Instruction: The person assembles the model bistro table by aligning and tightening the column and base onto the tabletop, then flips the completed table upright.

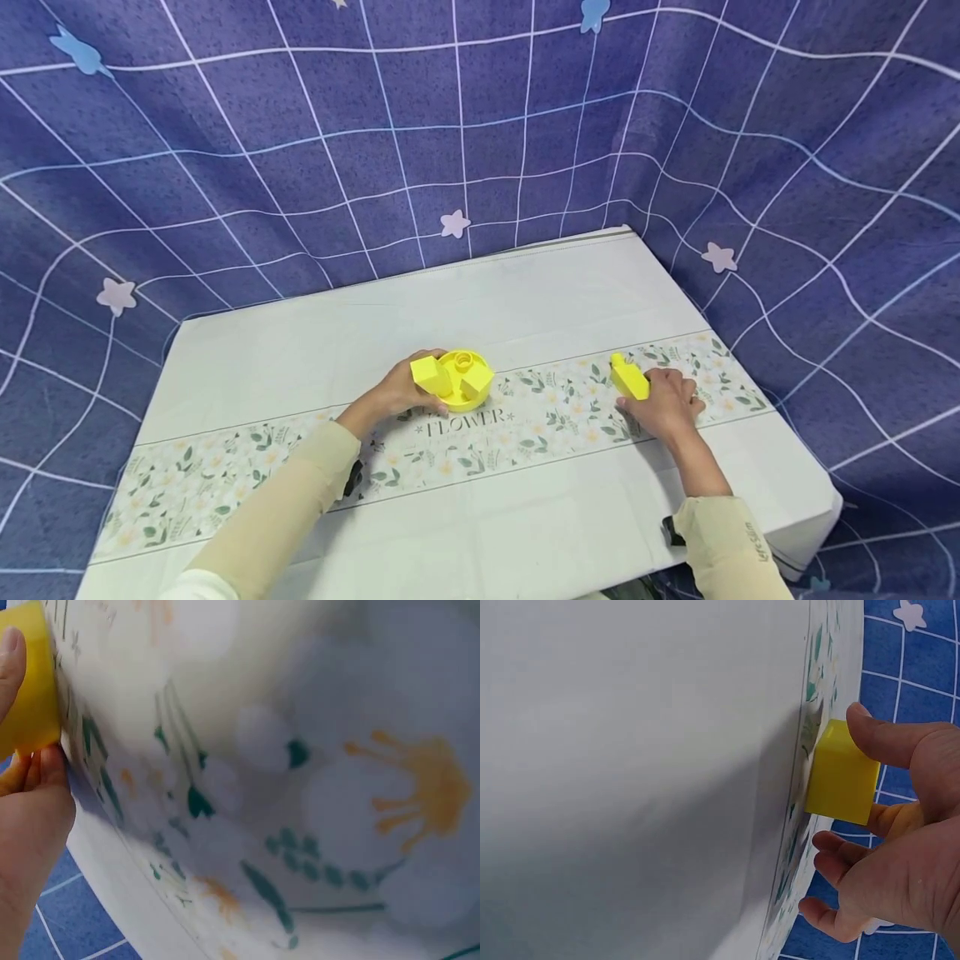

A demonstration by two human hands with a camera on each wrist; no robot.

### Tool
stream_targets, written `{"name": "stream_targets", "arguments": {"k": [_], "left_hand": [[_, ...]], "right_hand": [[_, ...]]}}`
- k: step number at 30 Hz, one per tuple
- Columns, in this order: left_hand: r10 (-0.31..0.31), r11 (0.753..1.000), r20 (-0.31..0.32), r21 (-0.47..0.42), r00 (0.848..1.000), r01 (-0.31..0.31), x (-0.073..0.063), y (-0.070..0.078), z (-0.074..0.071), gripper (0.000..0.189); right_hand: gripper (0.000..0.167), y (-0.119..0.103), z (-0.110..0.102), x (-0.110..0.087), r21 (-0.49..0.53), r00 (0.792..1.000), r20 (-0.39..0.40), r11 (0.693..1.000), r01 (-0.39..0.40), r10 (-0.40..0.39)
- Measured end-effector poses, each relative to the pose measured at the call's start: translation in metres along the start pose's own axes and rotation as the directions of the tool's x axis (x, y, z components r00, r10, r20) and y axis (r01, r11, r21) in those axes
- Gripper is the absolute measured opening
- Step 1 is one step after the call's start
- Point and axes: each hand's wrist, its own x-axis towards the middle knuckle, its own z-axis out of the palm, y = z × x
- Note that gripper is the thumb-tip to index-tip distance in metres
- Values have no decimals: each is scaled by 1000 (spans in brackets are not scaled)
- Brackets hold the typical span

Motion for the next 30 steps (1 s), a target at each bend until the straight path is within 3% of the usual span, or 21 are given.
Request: {"name": "stream_targets", "arguments": {"k": [5,14,19,23,30], "left_hand": [[-17,999,9,-47,1000,17,-3,3,-2,97],[-99,977,-106,-198,989,77,-12,5,21,111],[-106,984,-154,-157,982,81,-13,2,28,105],[-99,987,-137,-138,986,80,-12,0,25,101],[-94,990,-39,-108,995,89,-4,4,11,100]], "right_hand": [[68,0,3,0,-5,1000,8,1000,-11,11],[68,-1,4,-1,-25,1000,-28,1000,-4,3],[66,-1,6,1,-55,999,-43,998,-6,3],[63,-1,8,3,-61,998,-60,998,-11,8],[60,1,12,5,-54,996,-87,999,-1,-4]]}}
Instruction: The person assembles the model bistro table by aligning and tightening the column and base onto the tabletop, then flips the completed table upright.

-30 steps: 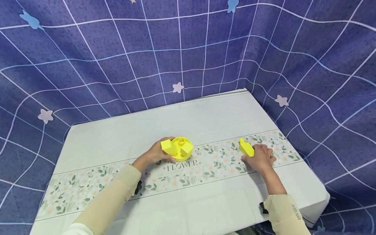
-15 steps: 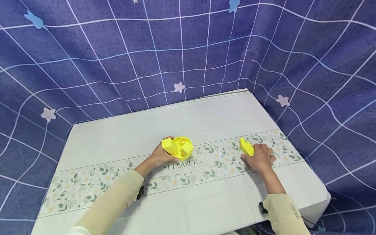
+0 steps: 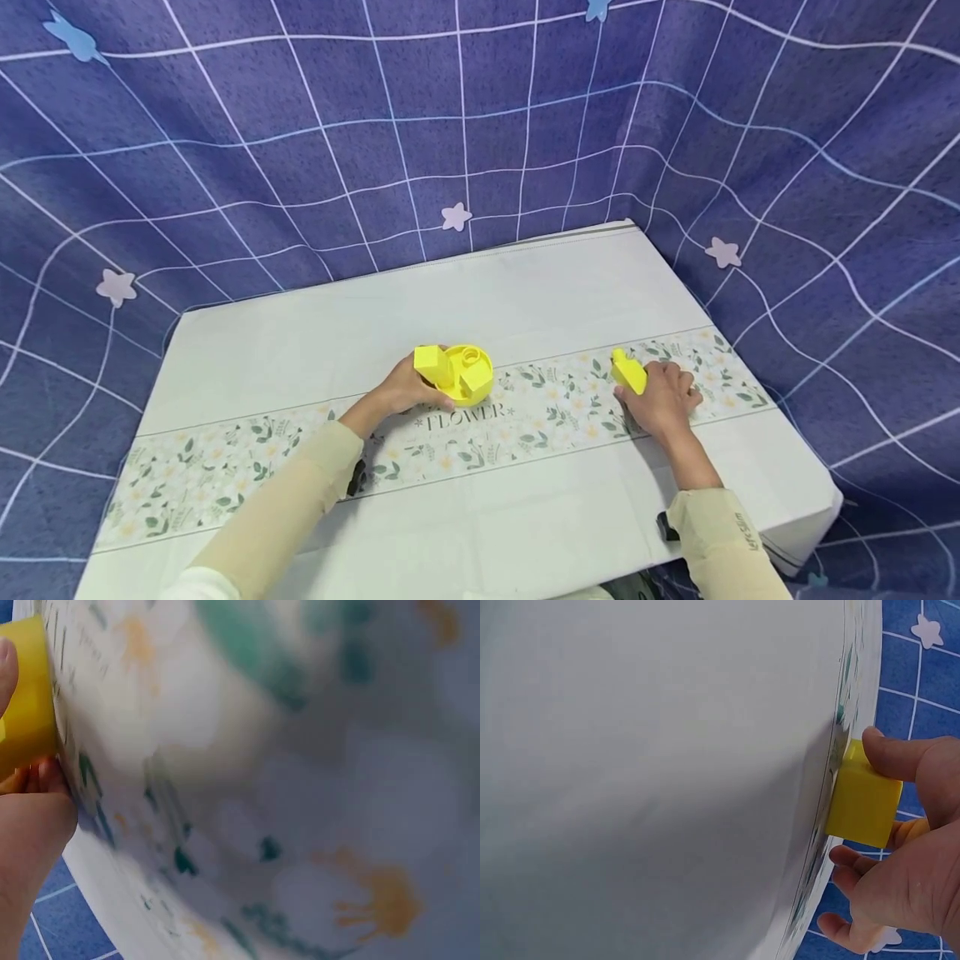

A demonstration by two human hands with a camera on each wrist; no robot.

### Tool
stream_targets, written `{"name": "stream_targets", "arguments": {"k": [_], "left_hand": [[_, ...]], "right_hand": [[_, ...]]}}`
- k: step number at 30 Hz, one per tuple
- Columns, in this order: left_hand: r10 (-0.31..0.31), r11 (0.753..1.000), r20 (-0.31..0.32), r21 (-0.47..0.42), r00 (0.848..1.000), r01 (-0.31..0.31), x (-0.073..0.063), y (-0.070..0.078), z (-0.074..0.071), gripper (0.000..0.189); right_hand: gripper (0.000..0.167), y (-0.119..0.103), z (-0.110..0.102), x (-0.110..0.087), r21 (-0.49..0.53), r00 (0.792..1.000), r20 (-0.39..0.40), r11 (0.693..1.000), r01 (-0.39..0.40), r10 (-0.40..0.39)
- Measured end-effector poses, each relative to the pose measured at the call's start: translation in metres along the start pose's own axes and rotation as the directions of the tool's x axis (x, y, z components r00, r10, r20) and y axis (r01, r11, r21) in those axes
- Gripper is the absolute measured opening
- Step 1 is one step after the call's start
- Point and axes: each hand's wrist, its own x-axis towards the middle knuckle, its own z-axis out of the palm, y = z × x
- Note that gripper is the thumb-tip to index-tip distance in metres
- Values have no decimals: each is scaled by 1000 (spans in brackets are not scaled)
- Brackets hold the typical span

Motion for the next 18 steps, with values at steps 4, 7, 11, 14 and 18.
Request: {"name": "stream_targets", "arguments": {"k": [4,7,11,14,18], "left_hand": [[-2,1000,28,28,1000,1,3,5,-5,99],[11,1000,29,8,1000,-11,2,5,-4,98],[62,997,-7,-52,998,-62,-3,3,5,94],[83,993,-43,-74,996,-87,-7,2,13,94],[70,995,-91,-63,993,-76,-9,-1,20,94]], "right_hand": [[62,-1,-1,0,23,1000,0,1000,-10,10],[64,-2,-3,-2,28,1000,1,999,-24,24],[64,-2,-4,-5,27,999,0,999,-45,45],[63,-2,-4,-7,29,998,7,998,-58,58],[61,-1,-3,-9,24,998,13,998,-66,66]]}}
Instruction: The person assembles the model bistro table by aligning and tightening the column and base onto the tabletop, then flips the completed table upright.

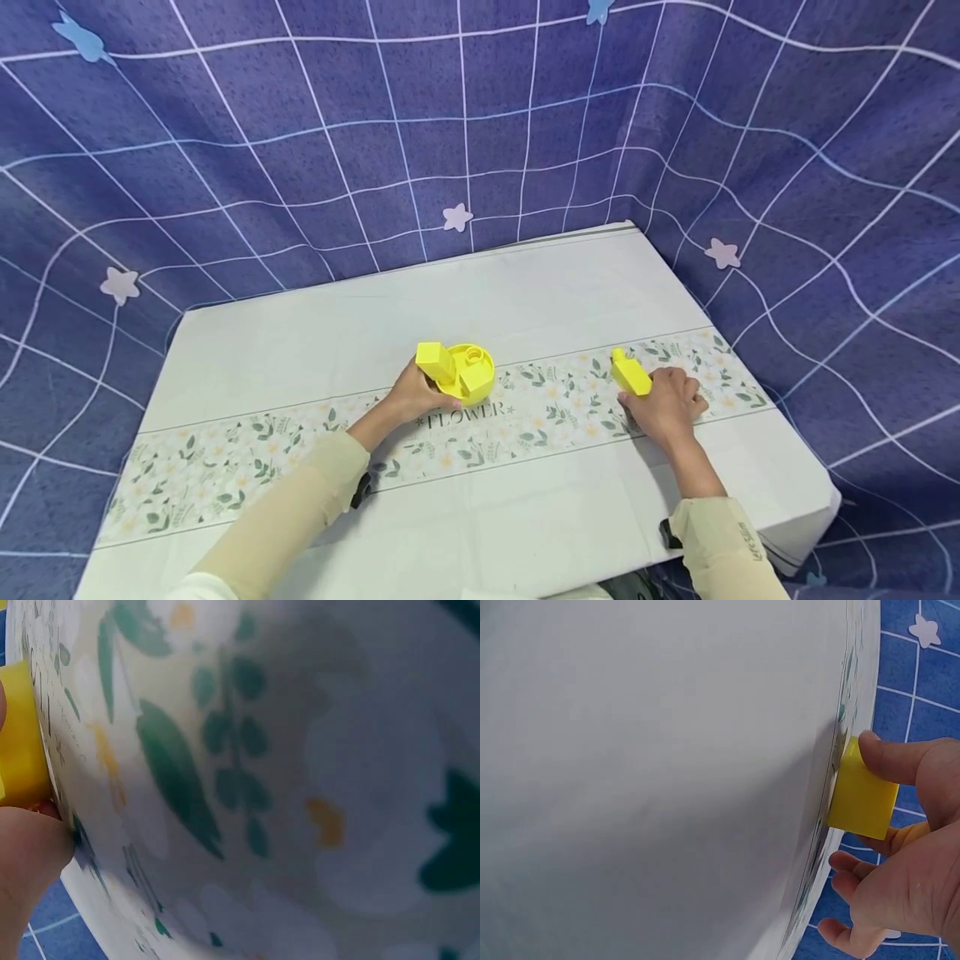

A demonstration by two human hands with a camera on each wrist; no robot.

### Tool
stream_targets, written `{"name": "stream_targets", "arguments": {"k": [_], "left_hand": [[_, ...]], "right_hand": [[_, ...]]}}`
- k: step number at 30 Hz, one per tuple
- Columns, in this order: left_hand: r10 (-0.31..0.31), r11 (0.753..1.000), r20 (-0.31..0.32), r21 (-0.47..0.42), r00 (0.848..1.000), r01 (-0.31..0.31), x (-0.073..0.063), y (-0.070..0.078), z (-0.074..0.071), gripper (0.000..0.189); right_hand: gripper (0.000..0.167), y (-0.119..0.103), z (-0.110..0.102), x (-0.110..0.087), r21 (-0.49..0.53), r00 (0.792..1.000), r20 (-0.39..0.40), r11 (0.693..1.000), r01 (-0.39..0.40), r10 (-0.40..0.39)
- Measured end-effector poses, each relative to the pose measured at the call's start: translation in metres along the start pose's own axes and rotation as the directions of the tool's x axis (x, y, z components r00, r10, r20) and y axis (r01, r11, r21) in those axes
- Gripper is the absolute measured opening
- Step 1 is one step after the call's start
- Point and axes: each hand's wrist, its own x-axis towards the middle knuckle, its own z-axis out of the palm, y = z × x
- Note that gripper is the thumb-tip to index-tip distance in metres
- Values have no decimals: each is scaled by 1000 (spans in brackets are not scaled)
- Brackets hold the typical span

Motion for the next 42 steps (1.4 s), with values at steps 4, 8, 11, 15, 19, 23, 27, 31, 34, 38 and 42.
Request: {"name": "stream_targets", "arguments": {"k": [4,8,11,15,19,23,27,31,34,38,42], "left_hand": [[-3,1000,-4,6,1000,3,1,0,-1,91],[-9,1000,56,12,998,9,7,0,-8,88],[-21,999,125,29,992,18,12,0,-14,87],[-48,998,166,53,985,40,16,3,-17,85],[-78,996,125,45,989,73,10,7,-13,86],[-50,998,81,36,996,47,4,7,-4,90],[-26,997,30,73,999,24,-1,6,4,93],[-16,996,-3,93,1000,16,-2,4,6,92],[2,995,3,102,1000,-2,-1,3,5,91],[13,995,22,101,1000,-15,0,3,2,87],[0,997,61,80,998,-5,3,2,-2,86]], "right_hand": [[58,1,1,0,-5,1000,-11,1000,-3,3],[57,1,1,0,-6,1000,-16,1000,-2,2],[56,1,0,0,-8,1000,-12,1000,1,-1],[55,0,-1,0,-10,1000,-9,1000,7,-7],[56,0,-2,0,-6,1000,-13,1000,11,-11],[56,-1,-3,0,1,999,-34,1000,9,-9],[55,-3,-3,0,11,998,-64,1000,10,-9],[55,-5,-3,-2,36,993,-109,999,39,-35],[54,-6,-4,-3,71,987,-146,994,85,-74],[54,-12,-5,-3,127,977,-174,981,150,-127],[51,-19,-7,0,165,969,-183,967,196,-165]]}}
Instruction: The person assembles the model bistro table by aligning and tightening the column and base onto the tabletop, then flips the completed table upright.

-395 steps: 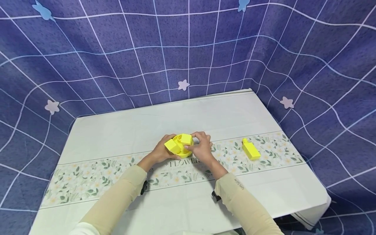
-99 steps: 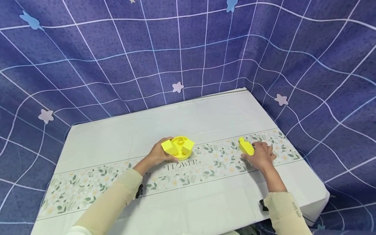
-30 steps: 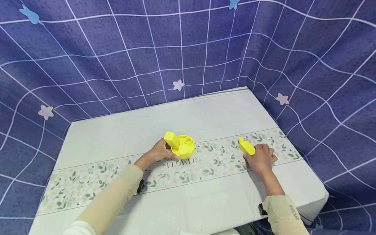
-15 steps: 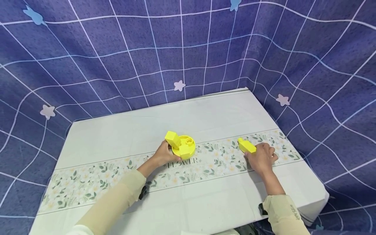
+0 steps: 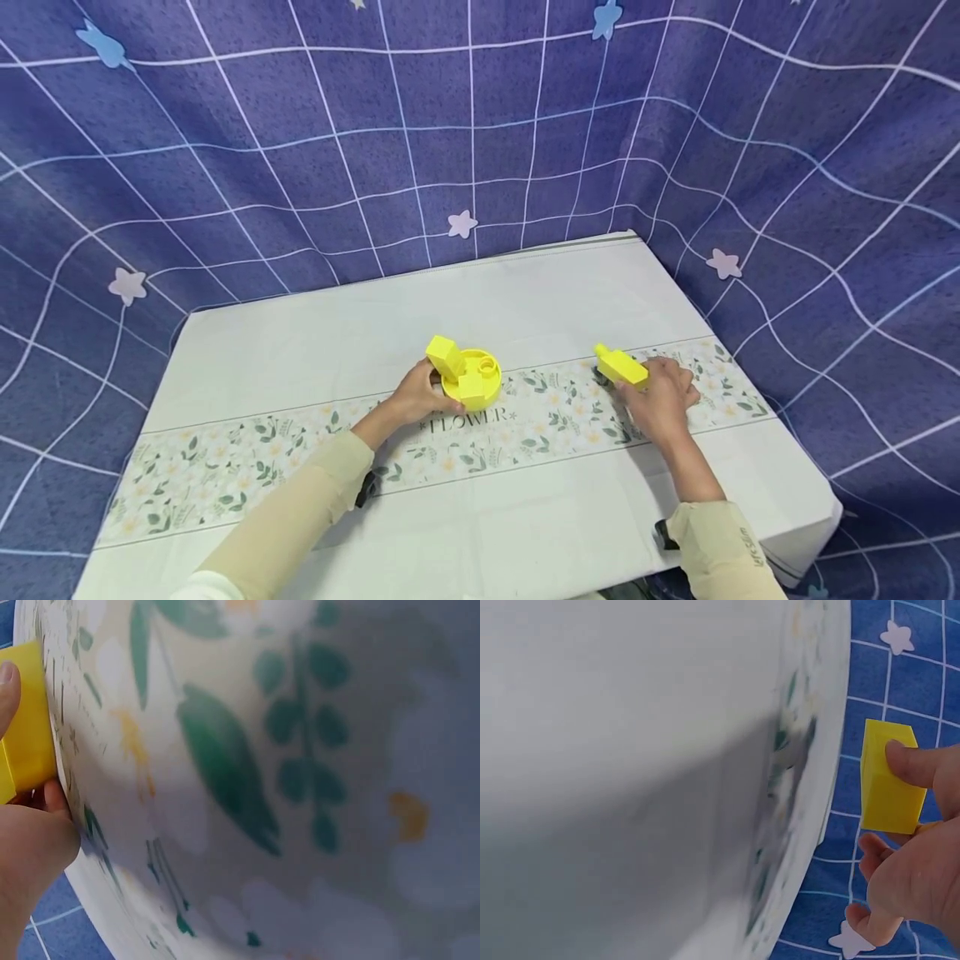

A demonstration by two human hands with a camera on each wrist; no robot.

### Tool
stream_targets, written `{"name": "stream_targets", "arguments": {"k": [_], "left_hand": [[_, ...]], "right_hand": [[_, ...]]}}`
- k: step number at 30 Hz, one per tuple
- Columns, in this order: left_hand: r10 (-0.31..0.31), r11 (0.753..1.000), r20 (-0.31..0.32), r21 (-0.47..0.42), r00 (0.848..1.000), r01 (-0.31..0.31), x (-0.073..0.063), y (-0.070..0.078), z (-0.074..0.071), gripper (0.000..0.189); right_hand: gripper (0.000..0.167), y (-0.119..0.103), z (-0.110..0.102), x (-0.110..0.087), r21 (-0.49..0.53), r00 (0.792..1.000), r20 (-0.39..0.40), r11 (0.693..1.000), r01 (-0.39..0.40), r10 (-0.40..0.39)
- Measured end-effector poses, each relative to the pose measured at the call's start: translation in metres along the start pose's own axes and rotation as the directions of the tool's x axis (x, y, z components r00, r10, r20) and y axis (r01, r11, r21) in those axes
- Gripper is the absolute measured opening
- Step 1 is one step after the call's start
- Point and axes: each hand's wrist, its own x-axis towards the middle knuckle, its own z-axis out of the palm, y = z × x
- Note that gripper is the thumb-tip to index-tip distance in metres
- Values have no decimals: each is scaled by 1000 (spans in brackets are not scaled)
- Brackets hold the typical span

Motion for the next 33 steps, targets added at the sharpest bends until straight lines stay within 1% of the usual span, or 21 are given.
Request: {"name": "stream_targets", "arguments": {"k": [3,7,11,13,15,17,21,23,27,33], "left_hand": [[-18,1000,33,9,999,17,2,-2,-2,85],[-63,996,47,61,997,60,7,-2,-6,84],[-109,992,36,61,993,106,8,-1,-6,87],[-112,993,21,42,993,111,6,0,-3,88],[-100,994,3,31,995,100,4,0,1,89],[-67,998,-12,13,998,68,2,-1,6,91],[-3,1000,-53,-5,999,3,-1,-1,13,92],[12,1000,-73,1,997,-12,-1,-1,14,90],[13,999,-79,32,997,-10,0,-1,12,89],[-19,998,-32,59,999,21,4,-1,4,88]], "right_hand": [[49,-6,1,3,17,1000,15,1000,19,-19],[49,-17,4,7,57,998,54,998,30,-33],[50,-31,9,13,94,996,83,995,32,-40],[51,-38,12,16,106,995,88,994,38,-47],[51,-45,15,19,117,995,88,992,46,-57],[51,-53,18,21,137,993,94,989,57,-70],[52,-67,23,26,176,987,134,983,60,-85],[53,-73,25,28,192,984,154,980,59,-89],[51,-85,29,32,222,977,190,973,56,-99],[45,-102,36,38,242,967,213,966,86,-139]]}}
